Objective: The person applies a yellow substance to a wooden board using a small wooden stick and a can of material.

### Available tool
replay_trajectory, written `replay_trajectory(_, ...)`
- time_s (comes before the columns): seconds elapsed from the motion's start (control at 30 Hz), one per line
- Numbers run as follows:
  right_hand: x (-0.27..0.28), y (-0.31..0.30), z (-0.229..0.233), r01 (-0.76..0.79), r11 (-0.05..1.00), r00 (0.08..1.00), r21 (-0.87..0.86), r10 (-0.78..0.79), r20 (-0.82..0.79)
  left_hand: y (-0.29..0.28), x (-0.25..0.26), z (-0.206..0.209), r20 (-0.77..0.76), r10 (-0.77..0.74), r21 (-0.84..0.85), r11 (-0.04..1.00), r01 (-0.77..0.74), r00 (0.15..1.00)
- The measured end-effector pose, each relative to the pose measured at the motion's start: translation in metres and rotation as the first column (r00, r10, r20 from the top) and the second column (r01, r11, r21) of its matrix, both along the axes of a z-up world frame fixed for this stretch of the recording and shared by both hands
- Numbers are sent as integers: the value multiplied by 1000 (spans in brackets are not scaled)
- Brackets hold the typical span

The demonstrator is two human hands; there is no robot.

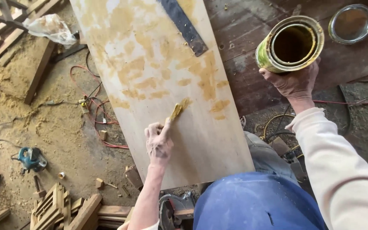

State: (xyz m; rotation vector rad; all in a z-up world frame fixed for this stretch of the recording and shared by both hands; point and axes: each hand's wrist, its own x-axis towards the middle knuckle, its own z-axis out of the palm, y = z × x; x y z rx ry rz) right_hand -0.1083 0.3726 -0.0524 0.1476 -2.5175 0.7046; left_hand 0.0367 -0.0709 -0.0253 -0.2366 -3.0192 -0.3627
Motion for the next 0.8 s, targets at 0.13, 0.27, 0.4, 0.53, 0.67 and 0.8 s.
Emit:
replay_trajectory(0.13, 3, 2, -10, -13, 1000, 1000, -20, 12, -21, -3, -3, 10, -35, -32, 142, 989, 37, 999)
replay_trajectory(0.27, 3, 1, -7, -11, 1000, 1000, -16, 11, 4, -1, 4, 21, 90, -71, 507, 862, 16, 993)
replay_trajectory(0.4, -1, -1, 2, -93, 992, 994, -81, 88, -57, 8, -2, 9, 103, 6, 364, 930, -43, 995)
replay_trajectory(0.53, 0, -2, 3, -79, 990, 996, -116, 73, -53, -1, 15, 9, 170, 96, 249, 959, -137, 981)
replay_trajectory(0.67, 4, 5, -20, 25, 999, 1000, 32, -24, -18, 4, 11, 27, 184, 87, 388, 909, -153, 979)
replay_trajectory(0.8, 7, 4, -13, -26, 999, 1000, -41, 26, -4, 19, 2, 20, 234, 126, 338, 919, -202, 964)
